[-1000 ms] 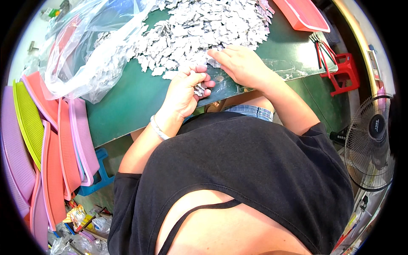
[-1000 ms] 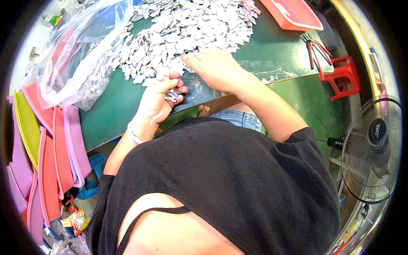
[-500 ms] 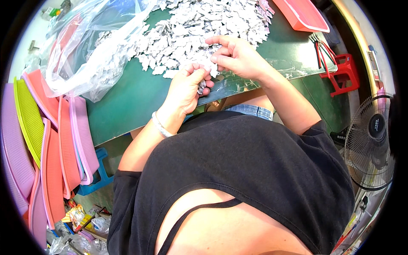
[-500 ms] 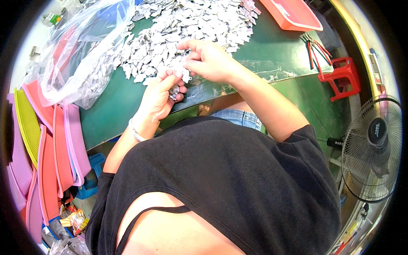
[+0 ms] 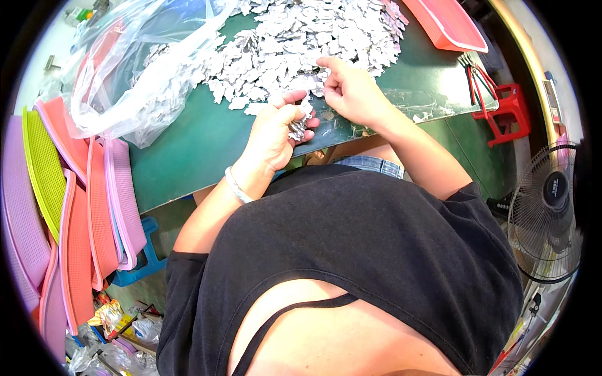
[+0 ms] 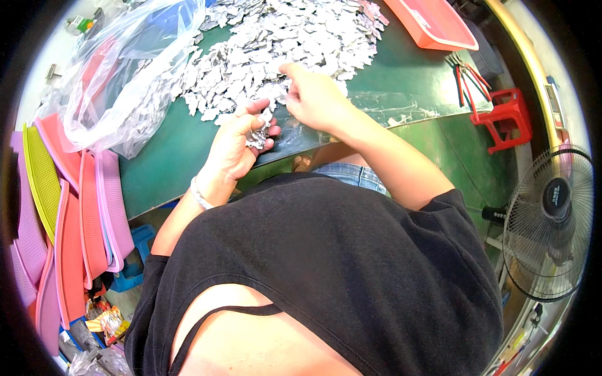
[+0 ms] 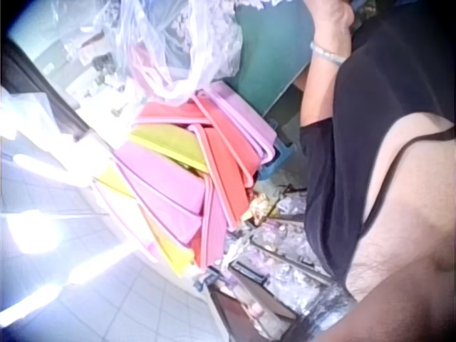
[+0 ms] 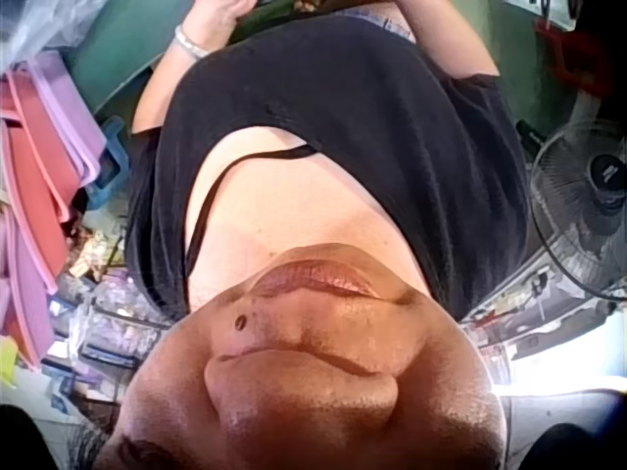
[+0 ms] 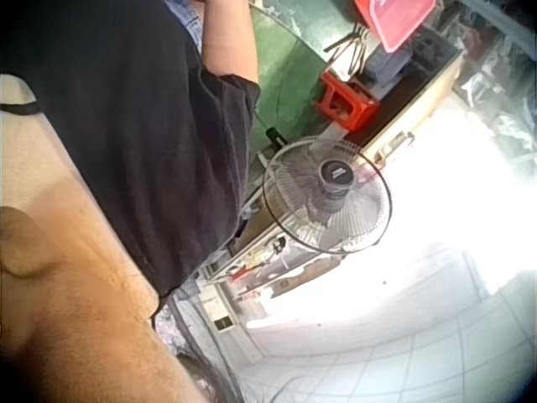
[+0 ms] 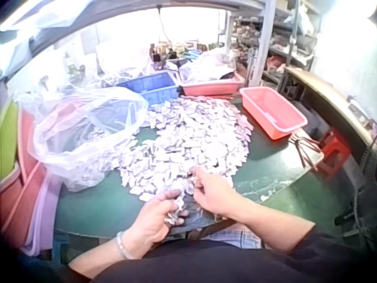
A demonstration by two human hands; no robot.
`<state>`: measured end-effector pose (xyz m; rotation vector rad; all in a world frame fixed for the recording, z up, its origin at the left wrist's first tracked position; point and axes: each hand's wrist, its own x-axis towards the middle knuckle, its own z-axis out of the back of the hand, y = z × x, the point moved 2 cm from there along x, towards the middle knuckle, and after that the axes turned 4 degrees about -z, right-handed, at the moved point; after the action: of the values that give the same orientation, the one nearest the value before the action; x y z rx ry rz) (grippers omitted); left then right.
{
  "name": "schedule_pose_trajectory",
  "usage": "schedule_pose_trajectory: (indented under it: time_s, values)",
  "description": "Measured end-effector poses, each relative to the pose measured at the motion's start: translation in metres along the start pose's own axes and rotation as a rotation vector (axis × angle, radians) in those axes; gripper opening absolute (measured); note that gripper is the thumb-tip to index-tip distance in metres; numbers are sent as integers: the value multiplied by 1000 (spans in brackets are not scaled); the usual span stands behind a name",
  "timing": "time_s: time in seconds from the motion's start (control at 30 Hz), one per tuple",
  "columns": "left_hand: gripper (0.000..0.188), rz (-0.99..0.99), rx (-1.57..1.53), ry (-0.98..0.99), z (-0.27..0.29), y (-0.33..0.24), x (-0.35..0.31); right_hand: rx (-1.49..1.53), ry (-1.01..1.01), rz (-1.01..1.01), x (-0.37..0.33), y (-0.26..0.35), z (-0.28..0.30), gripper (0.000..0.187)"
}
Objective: The person repeatedly picks small silver-colored pieces from a large pile on a green table, separates them by hand, and places them into a clear plastic bag. The action is continuous and repetitive throughout the clip.
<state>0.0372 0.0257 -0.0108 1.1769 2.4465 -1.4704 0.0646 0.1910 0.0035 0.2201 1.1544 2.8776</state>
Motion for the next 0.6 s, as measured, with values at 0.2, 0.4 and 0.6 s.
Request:
schedule_pose_trajectory:
  time_s: [0.2,0.4,0.6]
  values:
    - [17,-23,-30,-16,-5,0,0,468,203,-50,-2,0,3,41]
    - [9,-63,-7,-2,4,5,3,426,181,-53,1,5,1,38]
    - [9,-82,-56,-52,18,1,-3,192,33,74,6,3,-14,37]
